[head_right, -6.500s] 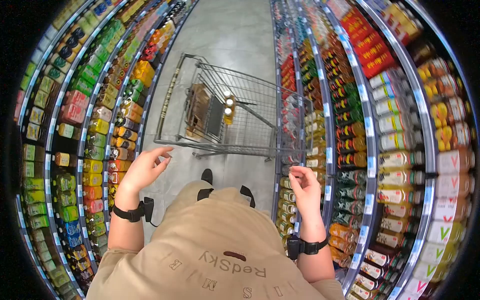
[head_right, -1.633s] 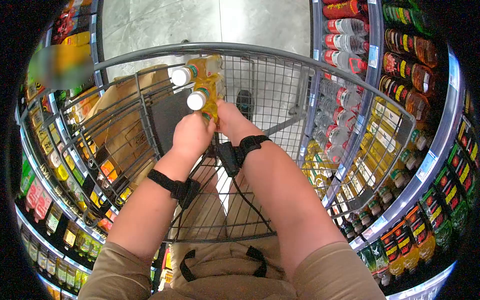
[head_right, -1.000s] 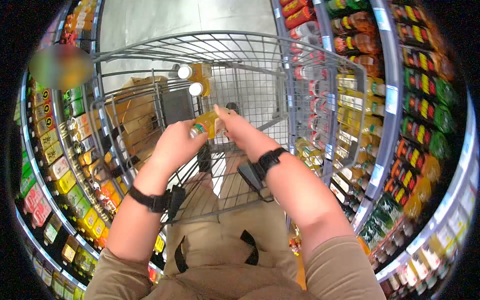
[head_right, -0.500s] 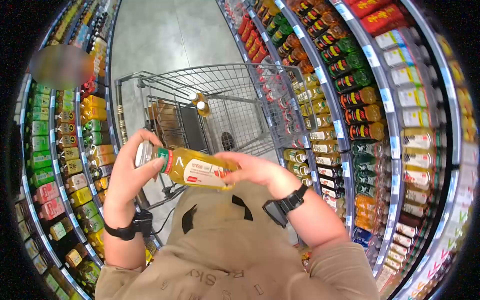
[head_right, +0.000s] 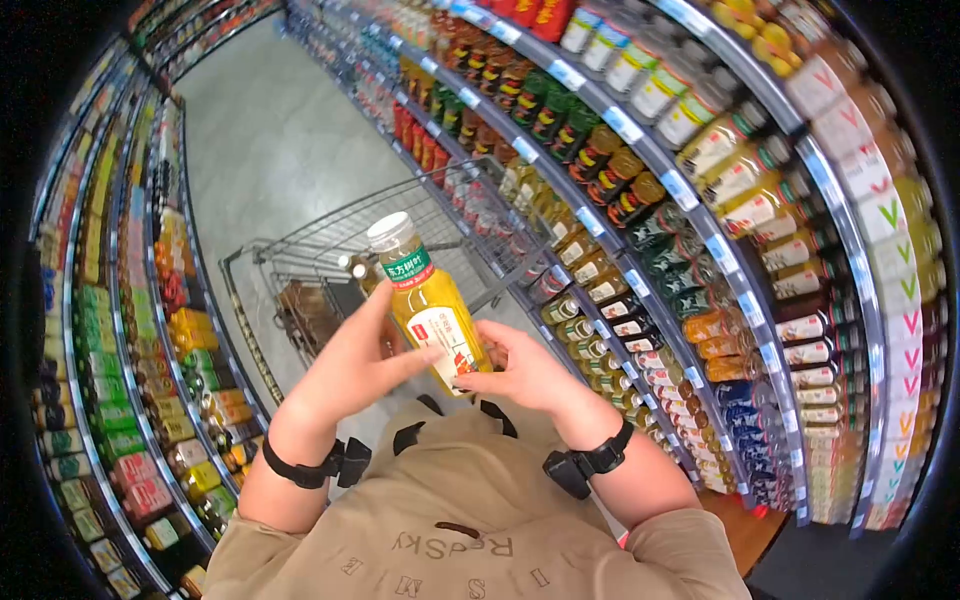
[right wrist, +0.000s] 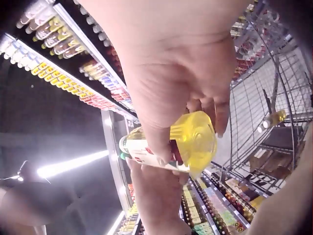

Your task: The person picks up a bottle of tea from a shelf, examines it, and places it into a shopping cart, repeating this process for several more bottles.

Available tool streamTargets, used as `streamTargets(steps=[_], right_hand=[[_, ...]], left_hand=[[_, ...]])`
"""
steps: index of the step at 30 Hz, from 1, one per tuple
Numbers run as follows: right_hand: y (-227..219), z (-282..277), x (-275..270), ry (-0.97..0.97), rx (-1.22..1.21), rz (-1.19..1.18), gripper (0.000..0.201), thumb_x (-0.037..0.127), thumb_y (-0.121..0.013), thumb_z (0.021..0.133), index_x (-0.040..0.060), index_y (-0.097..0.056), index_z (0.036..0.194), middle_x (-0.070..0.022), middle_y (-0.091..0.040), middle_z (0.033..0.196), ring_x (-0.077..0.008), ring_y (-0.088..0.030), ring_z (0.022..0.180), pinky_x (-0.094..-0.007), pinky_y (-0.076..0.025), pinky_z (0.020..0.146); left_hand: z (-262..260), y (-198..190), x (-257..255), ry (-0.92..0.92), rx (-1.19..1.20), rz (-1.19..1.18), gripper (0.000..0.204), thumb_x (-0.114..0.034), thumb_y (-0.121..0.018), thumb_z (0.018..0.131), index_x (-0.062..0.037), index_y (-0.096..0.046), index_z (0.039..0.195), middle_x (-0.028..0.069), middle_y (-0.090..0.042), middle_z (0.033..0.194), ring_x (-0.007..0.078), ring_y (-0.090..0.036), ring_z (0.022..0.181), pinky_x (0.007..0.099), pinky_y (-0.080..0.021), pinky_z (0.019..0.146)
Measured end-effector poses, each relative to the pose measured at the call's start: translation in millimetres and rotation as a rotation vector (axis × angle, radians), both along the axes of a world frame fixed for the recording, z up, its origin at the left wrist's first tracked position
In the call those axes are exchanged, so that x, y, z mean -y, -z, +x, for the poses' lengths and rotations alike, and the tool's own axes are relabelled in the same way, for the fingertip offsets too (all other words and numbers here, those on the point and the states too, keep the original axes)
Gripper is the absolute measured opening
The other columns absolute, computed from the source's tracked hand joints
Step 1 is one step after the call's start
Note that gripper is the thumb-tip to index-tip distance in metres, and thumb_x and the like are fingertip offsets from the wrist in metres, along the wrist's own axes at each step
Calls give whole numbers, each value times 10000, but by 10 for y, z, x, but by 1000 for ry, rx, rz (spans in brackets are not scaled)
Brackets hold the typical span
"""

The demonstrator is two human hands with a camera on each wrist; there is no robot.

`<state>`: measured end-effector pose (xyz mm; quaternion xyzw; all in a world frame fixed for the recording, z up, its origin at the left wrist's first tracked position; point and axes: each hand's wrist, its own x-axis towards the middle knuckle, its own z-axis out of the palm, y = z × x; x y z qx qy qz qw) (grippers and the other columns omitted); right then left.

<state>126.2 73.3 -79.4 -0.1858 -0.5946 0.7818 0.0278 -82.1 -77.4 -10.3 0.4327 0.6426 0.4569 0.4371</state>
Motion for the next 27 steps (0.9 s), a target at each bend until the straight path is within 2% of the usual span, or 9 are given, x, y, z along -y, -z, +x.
streamTargets(steps=[2, 6, 8, 12, 13, 18, 21, 24, 27], right_hand=[[-97, 215, -140, 79, 4, 287, 614, 133, -884, 888, -16, -596, 1410, -80, -690, 1301, -164, -642, 1238, -372, -530, 1060], [-177, 798, -490, 260, 22, 544, 664, 226, -904, 844, 1, -614, 1397, -120, -664, 1319, -222, -660, 1211, -395, -531, 1032], [-269, 1175, -690, 338, 42, 554, 666, 208, -897, 822, 12, -615, 1393, -126, -641, 1336, -239, -640, 1232, -394, -520, 1037], [-530, 1949, -1076, 499, 58, 817, 688, 91, -849, 766, -6, -601, 1400, -141, -590, 1328, -285, -591, 1265, -386, -481, 1094], [-501, 2151, -1173, 556, 38, 864, 704, 83, -854, 755, -6, -600, 1406, -145, -589, 1324, -292, -591, 1266, -391, -481, 1099], [-591, 2877, -1590, 745, -1, 1035, 764, -16, -873, 713, 3, -604, 1428, -161, -593, 1351, -318, -601, 1285, -395, -491, 1106], [-709, 3106, -1797, 828, 43, 1116, 773, -50, -870, 708, 19, -607, 1432, -157, -610, 1361, -334, -617, 1281, -399, -510, 1095], [-857, 3213, -1996, 899, 76, 1155, 768, -64, -866, 710, 35, -614, 1429, -152, -620, 1376, -343, -626, 1283, -407, -524, 1088], [-966, 3201, -2191, 993, 100, 1207, 739, -55, -859, 736, 32, -611, 1427, -167, -630, 1393, -347, -621, 1307, -415, -530, 1095]], left_hand=[[216, -149, -262, 62, -67, -127, 747, -143, -852, 920, -6, -405, 1503, 116, -677, 1212, 137, -658, 942, 301, -554, 786], [740, -154, -890, 145, -226, 108, 756, -151, -896, 882, -14, -423, 1456, 139, -726, 1134, 172, -722, 995, 348, -586, 778], [1074, -335, -1226, 233, -308, 1, 759, -178, -912, 868, -27, -450, 1451, 139, -730, 1118, 192, -728, 973, 357, -587, 771], [1808, -423, -1833, 355, -465, 231, 695, -228, -924, 847, -47, -552, 1404, 141, -724, 1163, 269, -734, 1008, 378, -590, 821], [2003, -417, -1994, 359, -424, 403, 649, -172, -899, 844, -83, -578, 1401, 133, -711, 1210, 334, -718, 1103, 418, -587, 904], [2722, -459, -2631, 506, -544, 508, 693, -27, -824, 812, -139, -570, 1447, 149, -675, 1369, 385, -681, 1202, 457, -583, 940], [3015, -468, -2886, 499, -590, 659, 714, -11, -800, 844, -131, -545, 1500, 155, -655, 1436, 369, -684, 1229, 433, -592, 945], [3204, -488, -3056, 398, -445, 522, 815, 29, -790, 799, -117, -505, 1549, 155, -674, 1374, 362, -711, 1108, 447, -601, 903], [3297, -351, -3291, 255, -488, 582, 697, 55, -761, 810, -13, -573, 1478, 218, -726, 1232, 356, -745, 954, 438, -605, 836]])
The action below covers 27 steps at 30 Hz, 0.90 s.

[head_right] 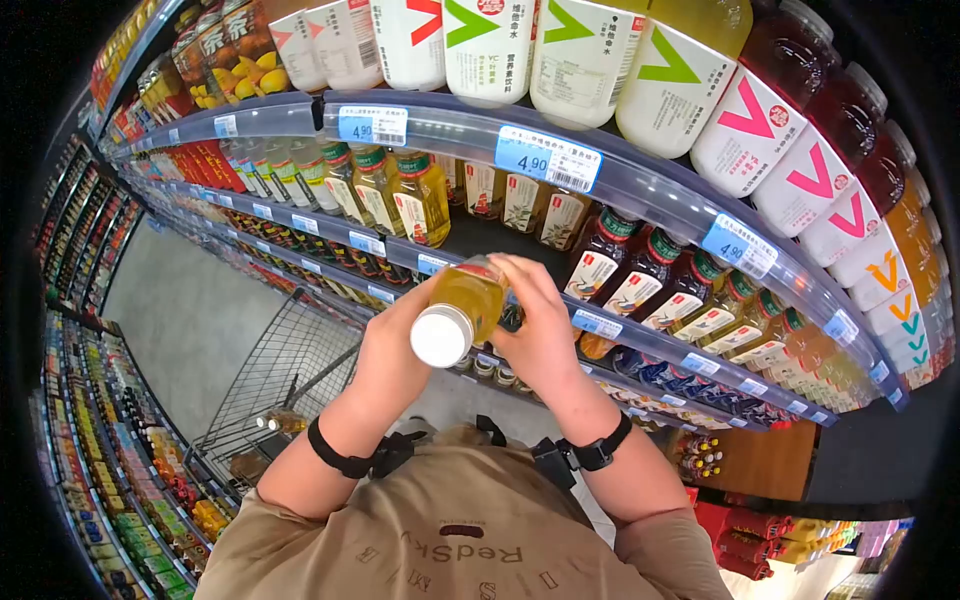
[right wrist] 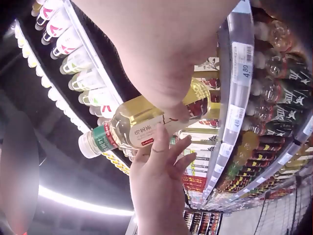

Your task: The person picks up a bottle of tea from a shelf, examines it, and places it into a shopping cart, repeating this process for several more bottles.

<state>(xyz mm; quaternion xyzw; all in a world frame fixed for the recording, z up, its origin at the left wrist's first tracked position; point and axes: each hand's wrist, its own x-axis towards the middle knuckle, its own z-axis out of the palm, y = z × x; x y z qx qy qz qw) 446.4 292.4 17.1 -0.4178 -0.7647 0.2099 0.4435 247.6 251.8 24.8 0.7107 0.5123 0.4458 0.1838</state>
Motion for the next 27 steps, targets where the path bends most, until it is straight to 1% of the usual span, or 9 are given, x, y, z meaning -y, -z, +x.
streamTargets(steps=[4, 11, 14, 17, 19, 22, 25, 26, 27], right_hand=[[21, -87, -274, 45, -46, 4, 726, -68, -832, 752, 25, -603, 1435, -177, -621, 1434, -360, -615, 1339, -418, -521, 1123], [329, -144, -739, 46, -188, -177, 717, -21, -833, 753, 21, -615, 1434, -187, -670, 1371, -367, -655, 1291, -406, -544, 1074], [273, -124, -824, 99, -53, -173, 713, 56, -874, 750, 1, -627, 1417, -213, -677, 1375, -364, -673, 1266, -405, -549, 1061], [305, -122, -896, 114, -14, -255, 704, 111, -913, 754, -25, -640, 1389, -239, -665, 1403, -348, -679, 1266, -401, -548, 1062], [337, -132, -937, 74, -102, -446, 599, 98, -916, 798, -25, -667, 1330, -160, -756, 1253, -245, -726, 1167, -364, -565, 987], [300, -148, -972, 28, -162, -494, 579, 87, -905, 838, -48, -648, 1339, -154, -760, 1235, -233, -723, 1163, -370, -570, 981], [339, -158, -1025, 29, -160, -498, 562, 64, -884, 866, -48, -636, 1358, -159, -749, 1257, -243, -705, 1223, -377, -570, 982], [329, -152, -1006, 37, -133, -536, 566, 60, -880, 869, -46, -630, 1366, -165, -745, 1263, -247, -697, 1241, -380, -571, 992], [285, -174, -1001, 43, -105, -576, 570, 55, -875, 872, -44, -624, 1373, -171, -740, 1269, -251, -689, 1259, -383, -572, 1003]], left_hand=[[8, 72, -276, -29, -85, 93, 683, 51, -747, 823, -17, -582, 1482, 226, -741, 1127, 360, -747, 898, 440, -604, 800], [-86, 111, -722, 17, 8, -88, 654, 0, -749, 897, -2, -553, 1520, 219, -736, 914, 337, -742, 772, 429, -585, 717], [-204, 32, -893, 104, -7, -304, 640, -72, -762, 949, 2, -527, 1540, 187, -736, 827, 274, -733, 705, 387, -575, 683], [-366, 132, -1055, 234, -25, -315, 647, -84, -749, 957, 3, -511, 1552, 175, -737, 820, 276, -735, 714, 373, -574, 675], [-458, 77, -1110, 296, -43, -345, 676, -74, -721, 962, 0, -466, 1583, 206, -745, 917, 291, -743, 744, 376, -582, 685], [-558, 64, -1164, 427, -15, -441, 755, -27, -677, 941, -20, -380, 1635, 279, -708, 1136, 328, -747, 794, 416, -594, 716], [-643, 23, -1184, 471, -102, -466, 766, -35, -680, 942, -27, -368, 1641, 267, -715, 1118, 335, -742, 801, 419, -592, 722], [-666, 19, -1168, 446, -103, -452, 695, -3, -671, 937, -41, -467, 1601, 226, -743, 1032, 284, -725, 734, 379, -572, 692], [-716, 38, -1161, 440, -93, -450, 695, -3, -671, 937, -41, -467, 1601, 226, -743, 1032, 284, -725, 734, 379, -572, 692]])
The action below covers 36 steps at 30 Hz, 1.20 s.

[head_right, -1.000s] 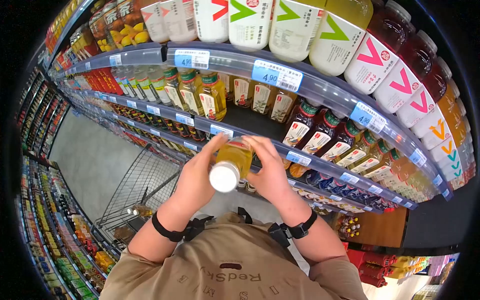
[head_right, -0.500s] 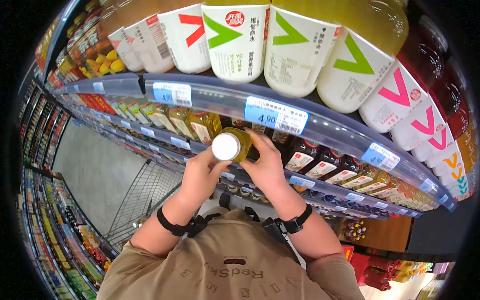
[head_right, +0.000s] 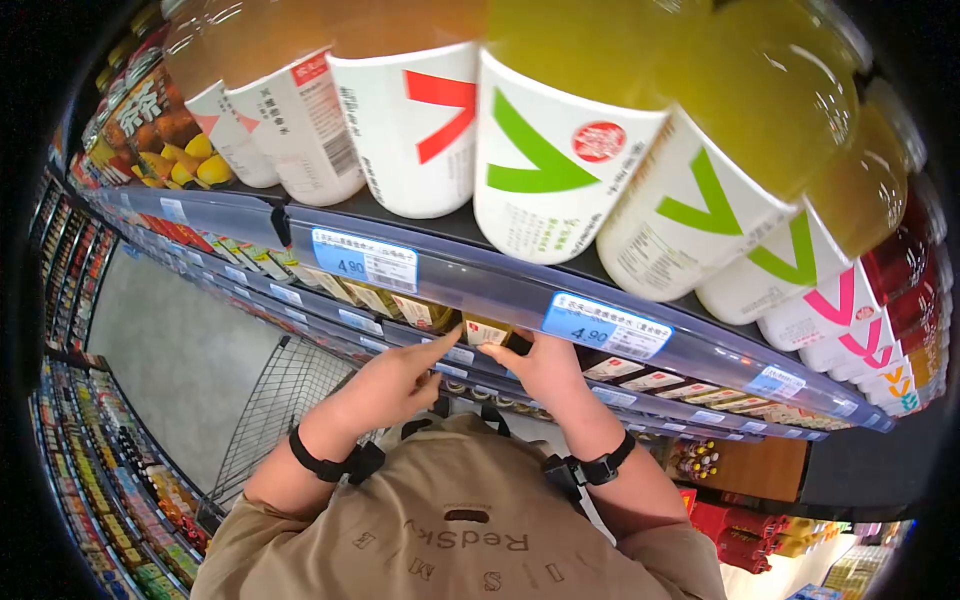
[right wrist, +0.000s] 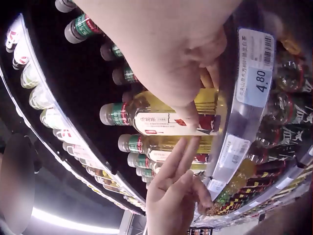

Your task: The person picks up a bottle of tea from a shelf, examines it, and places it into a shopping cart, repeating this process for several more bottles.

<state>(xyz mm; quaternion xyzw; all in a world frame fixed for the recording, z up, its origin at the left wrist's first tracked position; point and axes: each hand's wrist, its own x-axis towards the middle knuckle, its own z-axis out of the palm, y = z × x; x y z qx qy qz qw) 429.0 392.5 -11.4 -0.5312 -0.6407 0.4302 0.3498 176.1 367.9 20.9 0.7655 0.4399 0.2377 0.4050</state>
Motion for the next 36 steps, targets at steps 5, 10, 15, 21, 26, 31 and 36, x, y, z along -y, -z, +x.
streamTargets(steps=[5, 10, 15, 21, 26, 31, 36], right_hand=[[-18, -125, -15, -5, 18, 0, 567, 76, -865, 888, -44, -614, 1382, -186, -736, 1269, -262, -688, 1261, -380, -562, 1021], [180, -142, -108, -17, 111, 146, 619, 165, -893, 860, -23, -629, 1388, -215, -701, 1336, -320, -696, 1239, -427, -538, 1076], [234, -141, -126, -36, 88, 222, 609, 185, -897, 854, -19, -643, 1369, -232, -718, 1315, -340, -697, 1243, -423, -533, 1063], [478, -60, -197, -1, 37, 334, 623, 221, -916, 856, -34, -653, 1361, -224, -738, 1275, -302, -709, 1197, -416, -528, 1066], [560, 28, -178, 50, -43, 391, 618, 153, -869, 913, -50, -597, 1430, -199, -682, 1342, -280, -660, 1255, -413, -503, 1118], [544, 61, 28, 142, -170, 480, 522, 52, -744, 1006, -51, -520, 1467, -190, -604, 1382, -264, -606, 1281, -395, -495, 1129], [580, 132, 344, 205, -177, 543, 428, 32, -670, 1052, -41, -524, 1448, -164, -635, 1299, -231, -619, 1204, -365, -501, 1078]], left_hand=[[-428, 149, 195, 153, -101, 141, 630, -5, -590, 850, -46, -612, 1478, 255, -734, 1138, 423, -710, 886, 459, -579, 801], [-911, 173, 743, -14, -167, 43, 602, -1, -573, 810, -20, -660, 1405, 263, -740, 1103, 434, -719, 935, 483, -582, 843], [-1218, 285, 1648, -324, -171, -86, 570, 32, -532, 799, -29, -718, 1335, 212, -782, 1025, 301, -652, 666, 391, -553, 695], [-1227, 294, 2823, -602, -229, -271, 568, 48, -520, 813, -9, -710, 1346, 207, -792, 1040, 233, -660, 628, 360, -552, 669], [-1231, 191, 3553, -854, 25, -288, 563, 81, -483, 836, 59, -672, 1366, 146, -817, 1122, 170, -712, 677, 303, -580, 695], [-1406, 260, 3921, -992, 53, -211, 537, 89, -418, 878, 84, -667, 1354, 143, -815, 1136, 136, -692, 672, 289, -611, 680], [-1672, 347, 4151, -1009, 57, -185, 534, 98, -448, 870, 57, -684, 1347, 143, -813, 1119, 146, -691, 677, 302, -603, 678]])
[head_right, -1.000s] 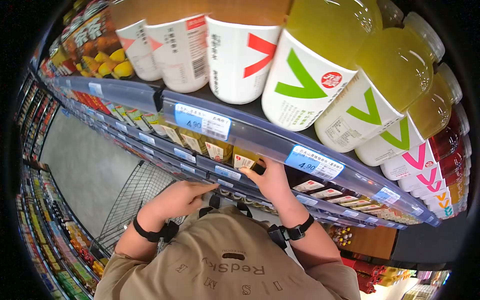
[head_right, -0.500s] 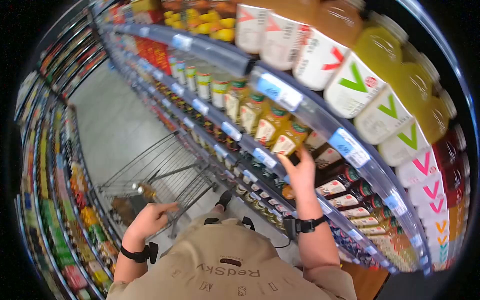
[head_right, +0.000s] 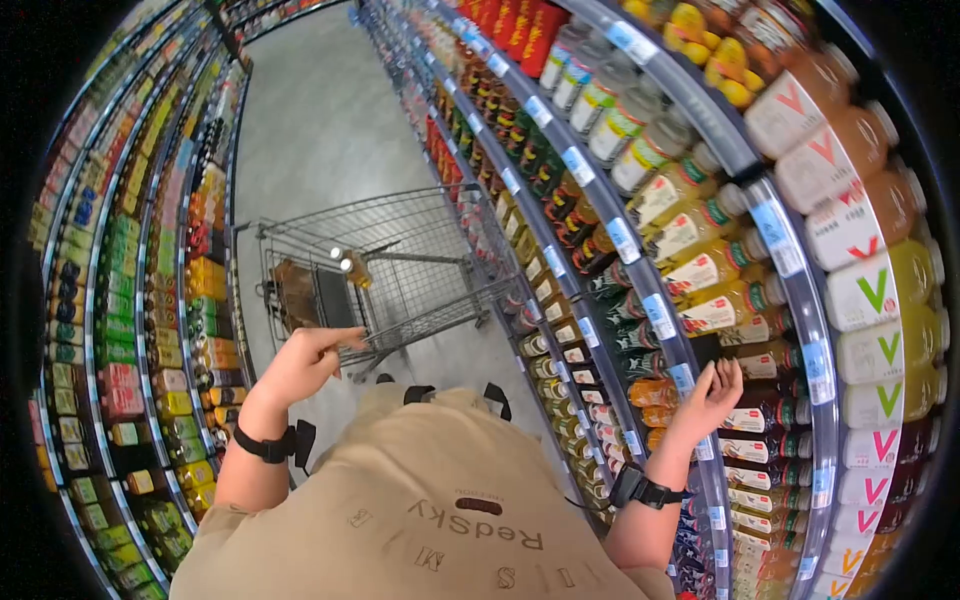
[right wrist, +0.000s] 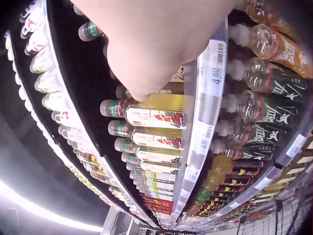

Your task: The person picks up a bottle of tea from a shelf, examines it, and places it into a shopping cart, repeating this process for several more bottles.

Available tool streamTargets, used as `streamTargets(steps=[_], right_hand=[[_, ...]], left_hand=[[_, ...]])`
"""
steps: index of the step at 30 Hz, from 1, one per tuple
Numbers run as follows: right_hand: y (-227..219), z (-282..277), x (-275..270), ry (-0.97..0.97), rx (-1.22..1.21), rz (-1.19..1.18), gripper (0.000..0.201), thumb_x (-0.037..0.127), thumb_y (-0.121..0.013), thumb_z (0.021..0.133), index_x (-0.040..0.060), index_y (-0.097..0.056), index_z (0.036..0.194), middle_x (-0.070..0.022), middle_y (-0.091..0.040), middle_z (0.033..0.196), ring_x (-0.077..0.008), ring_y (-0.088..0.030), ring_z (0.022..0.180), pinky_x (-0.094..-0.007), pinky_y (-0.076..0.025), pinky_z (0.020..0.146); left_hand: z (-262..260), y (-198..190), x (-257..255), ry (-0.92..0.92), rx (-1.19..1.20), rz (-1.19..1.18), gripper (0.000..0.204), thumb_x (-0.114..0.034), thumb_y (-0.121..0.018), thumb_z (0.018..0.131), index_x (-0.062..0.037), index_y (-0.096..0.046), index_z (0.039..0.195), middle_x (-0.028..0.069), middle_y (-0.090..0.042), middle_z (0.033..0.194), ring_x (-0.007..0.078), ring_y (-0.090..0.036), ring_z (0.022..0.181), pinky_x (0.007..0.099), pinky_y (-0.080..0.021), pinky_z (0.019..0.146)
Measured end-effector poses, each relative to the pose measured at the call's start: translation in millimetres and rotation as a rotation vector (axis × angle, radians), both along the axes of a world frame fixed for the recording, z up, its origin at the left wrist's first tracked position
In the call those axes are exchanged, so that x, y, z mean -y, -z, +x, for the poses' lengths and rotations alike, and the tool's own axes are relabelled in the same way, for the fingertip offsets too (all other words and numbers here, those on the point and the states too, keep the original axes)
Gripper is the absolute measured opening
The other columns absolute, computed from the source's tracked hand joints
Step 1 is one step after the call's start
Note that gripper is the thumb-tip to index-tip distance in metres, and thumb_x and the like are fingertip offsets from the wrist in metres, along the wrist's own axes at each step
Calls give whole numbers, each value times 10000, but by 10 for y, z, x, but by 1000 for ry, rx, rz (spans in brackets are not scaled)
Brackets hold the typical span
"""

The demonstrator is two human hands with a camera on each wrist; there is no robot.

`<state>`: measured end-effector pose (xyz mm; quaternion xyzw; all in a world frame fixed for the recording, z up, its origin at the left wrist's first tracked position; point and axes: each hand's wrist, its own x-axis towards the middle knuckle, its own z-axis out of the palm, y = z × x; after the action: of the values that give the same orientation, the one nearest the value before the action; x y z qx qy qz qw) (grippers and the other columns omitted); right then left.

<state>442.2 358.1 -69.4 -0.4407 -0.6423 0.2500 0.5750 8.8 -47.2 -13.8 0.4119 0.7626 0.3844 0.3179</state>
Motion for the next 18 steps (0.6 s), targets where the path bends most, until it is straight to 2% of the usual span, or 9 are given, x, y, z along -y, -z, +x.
streamTargets(steps=[3, 6, 8, 10, 11, 12, 16, 17, 18], right_hand=[[2, -148, 260, 2, 69, -22, 367, 46, -652, 1068, -15, -558, 1417, -130, -648, 1259, -202, -624, 1157, -346, -500, 1042], [126, -558, 447, -40, 83, -50, 333, 56, -658, 1068, 3, -582, 1388, -91, -657, 1221, -165, -630, 1102, -315, -509, 995], [269, -884, 517, -132, 89, -209, 316, 51, -663, 1064, 4, -592, 1369, -69, -660, 1167, -141, -634, 1038, -290, -520, 942], [254, -1467, 707, -218, 165, -204, 266, 43, -673, 1054, -1, -619, 1311, -36, -658, 1072, -117, -628, 973, -264, -529, 887], [245, -1756, 802, -289, 154, -217, 261, 45, -672, 1054, 1, -619, 1306, -35, -658, 1069, -116, -628, 966, -264, -532, 878], [241, -2052, 899, -355, 134, -229, 255, 47, -672, 1055, 3, -620, 1301, -35, -658, 1065, -114, -627, 959, -264, -536, 870], [167, -3065, 1321, -448, 246, -219, 225, 42, -665, 1055, 19, -641, 1278, -24, -670, 1028, -104, -647, 926, -258, -543, 836], [224, -3266, 1384, -485, 219, -242, 200, 48, -668, 1054, 22, -654, 1251, -21, -673, 1021, -99, -644, 927, -253, -532, 828], [201, -3441, 1471, -500, 298, -259, 180, 58, -674, 1053, 27, -661, 1230, -24, -678, 1033, -94, -640, 933, -250, -523, 820]], left_hand=[[-239, 91, 285, -16, -30, 30, 531, 100, -458, 867, 52, -688, 1343, 148, -811, 1114, 162, -692, 678, 309, -598, 683], [-550, 154, 680, -86, -30, 15, 522, 93, -466, 870, 44, -690, 1339, 154, -808, 1107, 173, -693, 681, 317, -590, 687], [-773, 196, 993, -146, -12, -12, 516, 86, -470, 874, 35, -693, 1337, 155, -807, 1103, 176, -693, 684, 323, -586, 689], [-1017, 235, 1305, -223, -16, -81, 461, 16, -516, 912, 6, -697, 1336, 200, -783, 1149, 298, -754, 886, 387, -591, 839], [-1131, 311, 1467, -263, -14, -95, 458, 4, -524, 915, -4, -697, 1338, 203, -779, 1155, 309, -752, 950, 394, -585, 870], [-1215, 336, 1596, -278, -8, -103, 458, 4, -524, 915, -4, -697, 1338, 203, -779, 1155, 309, -752, 950, 394, -585, 870], [-1646, 441, 1988, -356, -96, -144, 424, -41, -555, 925, -20, -698, 1324, 178, -780, 1170, 285, -730, 851, 389, -578, 813], [-1738, 501, 2061, -381, -112, -123, 415, -18, -549, 940, -18, -691, 1330, 154, -788, 1154, 231, -680, 757, 362, -562, 747], [-1826, 550, 2110, -407, -124, -102, 406, 6, -542, 956, -16, -683, 1336, 130, -796, 1138, 176, -631, 662, 336, -547, 680]])
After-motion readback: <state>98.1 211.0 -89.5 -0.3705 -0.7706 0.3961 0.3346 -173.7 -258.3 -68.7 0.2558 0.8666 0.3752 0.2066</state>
